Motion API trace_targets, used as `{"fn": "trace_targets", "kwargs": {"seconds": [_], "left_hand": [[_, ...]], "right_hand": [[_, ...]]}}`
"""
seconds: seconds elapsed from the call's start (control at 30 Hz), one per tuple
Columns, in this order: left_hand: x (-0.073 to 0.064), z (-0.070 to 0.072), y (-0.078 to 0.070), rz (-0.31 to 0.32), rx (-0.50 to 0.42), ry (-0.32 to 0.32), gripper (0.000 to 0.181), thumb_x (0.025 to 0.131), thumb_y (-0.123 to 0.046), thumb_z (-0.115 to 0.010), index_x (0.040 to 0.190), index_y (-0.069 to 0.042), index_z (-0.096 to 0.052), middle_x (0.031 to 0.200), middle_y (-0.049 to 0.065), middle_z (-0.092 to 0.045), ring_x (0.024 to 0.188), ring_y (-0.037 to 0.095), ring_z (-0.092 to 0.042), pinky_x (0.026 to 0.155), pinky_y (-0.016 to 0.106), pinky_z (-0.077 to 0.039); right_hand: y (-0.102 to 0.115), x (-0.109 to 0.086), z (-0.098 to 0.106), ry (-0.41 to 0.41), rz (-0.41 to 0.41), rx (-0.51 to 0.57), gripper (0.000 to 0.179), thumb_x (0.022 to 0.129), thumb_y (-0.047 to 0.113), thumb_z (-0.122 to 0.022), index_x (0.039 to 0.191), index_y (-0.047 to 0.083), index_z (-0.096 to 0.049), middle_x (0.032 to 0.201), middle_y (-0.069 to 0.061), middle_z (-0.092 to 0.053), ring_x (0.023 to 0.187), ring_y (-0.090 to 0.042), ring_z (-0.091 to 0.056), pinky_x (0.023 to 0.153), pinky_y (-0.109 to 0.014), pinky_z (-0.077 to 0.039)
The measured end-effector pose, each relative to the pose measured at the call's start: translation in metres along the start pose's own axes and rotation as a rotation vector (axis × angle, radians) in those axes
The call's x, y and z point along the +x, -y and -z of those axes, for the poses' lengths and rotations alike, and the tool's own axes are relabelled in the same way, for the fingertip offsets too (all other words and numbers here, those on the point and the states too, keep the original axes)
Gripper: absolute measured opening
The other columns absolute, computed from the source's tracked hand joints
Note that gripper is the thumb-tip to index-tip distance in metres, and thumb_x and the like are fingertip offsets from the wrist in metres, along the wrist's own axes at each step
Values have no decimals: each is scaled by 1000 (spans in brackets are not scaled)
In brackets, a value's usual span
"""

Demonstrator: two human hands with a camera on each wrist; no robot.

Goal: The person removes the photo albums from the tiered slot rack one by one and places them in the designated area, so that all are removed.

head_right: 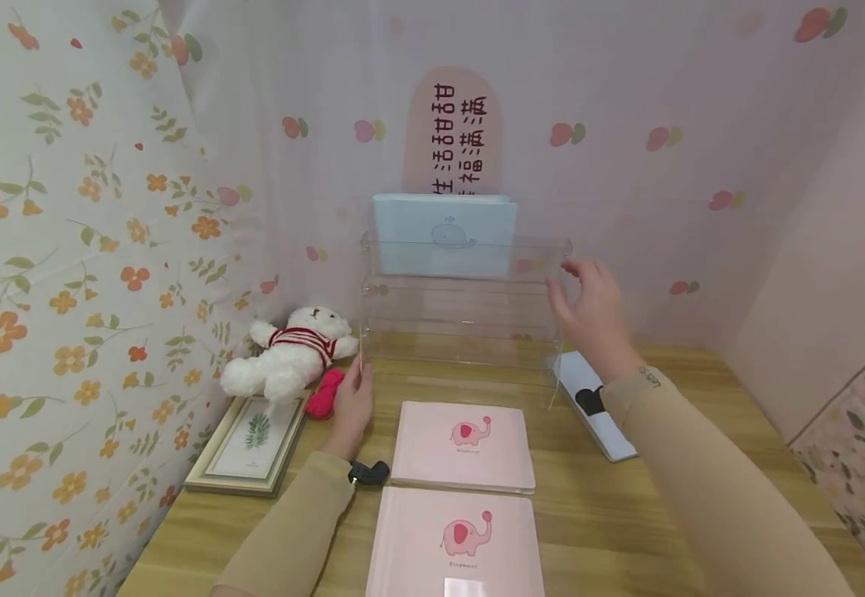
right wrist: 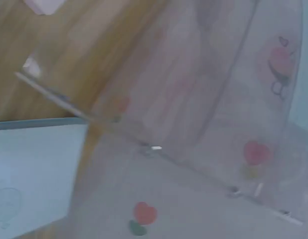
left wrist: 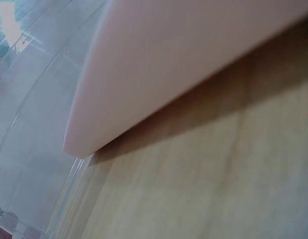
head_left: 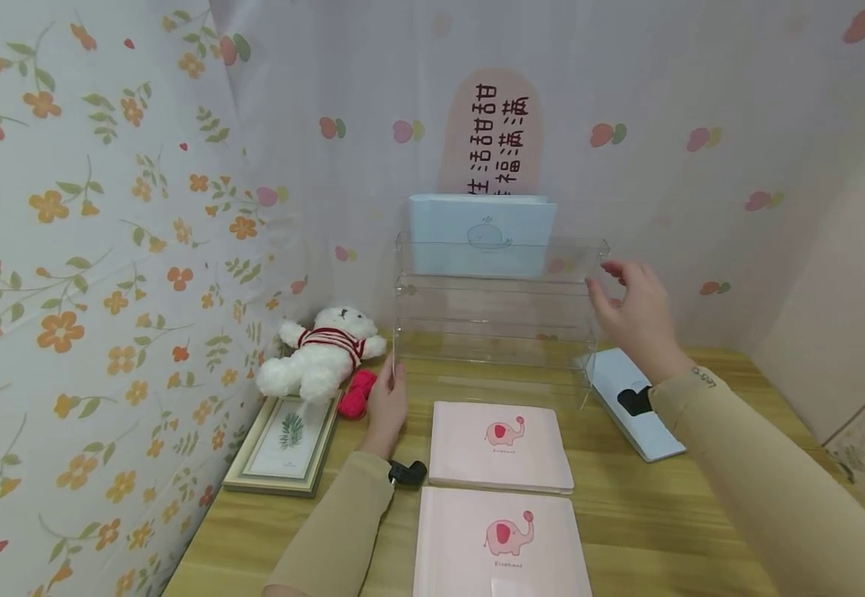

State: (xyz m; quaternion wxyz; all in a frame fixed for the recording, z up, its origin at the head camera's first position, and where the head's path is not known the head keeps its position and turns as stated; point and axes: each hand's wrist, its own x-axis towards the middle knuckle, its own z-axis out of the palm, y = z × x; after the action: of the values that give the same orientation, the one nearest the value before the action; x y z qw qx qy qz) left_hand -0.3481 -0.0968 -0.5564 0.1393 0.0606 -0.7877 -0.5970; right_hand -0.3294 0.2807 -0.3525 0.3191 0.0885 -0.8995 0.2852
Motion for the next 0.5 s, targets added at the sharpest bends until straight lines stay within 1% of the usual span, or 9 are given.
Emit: {"fn": "trace_targets", "kwargs": {"seconds": [0.1,0.17,0.27,0.4,0.5], "left_hand": [[1,-1,0,5,9,-1,52,116,-41,-53,166,-26,-51,162,18,-60,152,43,-54,127,63,-43],[0,-2,1,5,3,4,52,116,-41,-53,166,-26,-51,163,18,-59,152,44,-54,127,63,-43],[-1,-4,3,-3,-14,9,53,116,-41,-53,166,-25,-52,164,18,-58,153,45,-53,127,63,-42],[0,-6,7,-27,3,-26,53,116,-44,-53,165,-24,-54,160,19,-61,149,46,-56,124,63,-46],[3,-5,7,-32,-3,-39,53,115,-43,-54,164,-23,-55,159,19,-62,148,45,-57,124,62,-47]], "right_hand": [[14,22,-2,51,-29,16,59,109,38,-66,152,-2,-56,148,-28,-60,135,-47,-56,115,-68,-48],[21,37,-4,99,-58,32,68,108,42,-67,160,1,-48,158,-27,-55,144,-47,-52,122,-68,-43],[31,58,-8,166,-113,73,82,107,48,-68,169,5,-36,169,-25,-47,153,-48,-47,127,-68,-39],[41,82,-13,243,-184,126,92,106,53,-68,175,10,-24,175,-23,-40,160,-46,-42,130,-67,-38],[51,98,-15,299,-228,159,98,105,52,-69,178,16,-14,179,-21,-33,164,-44,-37,132,-66,-35]]}}
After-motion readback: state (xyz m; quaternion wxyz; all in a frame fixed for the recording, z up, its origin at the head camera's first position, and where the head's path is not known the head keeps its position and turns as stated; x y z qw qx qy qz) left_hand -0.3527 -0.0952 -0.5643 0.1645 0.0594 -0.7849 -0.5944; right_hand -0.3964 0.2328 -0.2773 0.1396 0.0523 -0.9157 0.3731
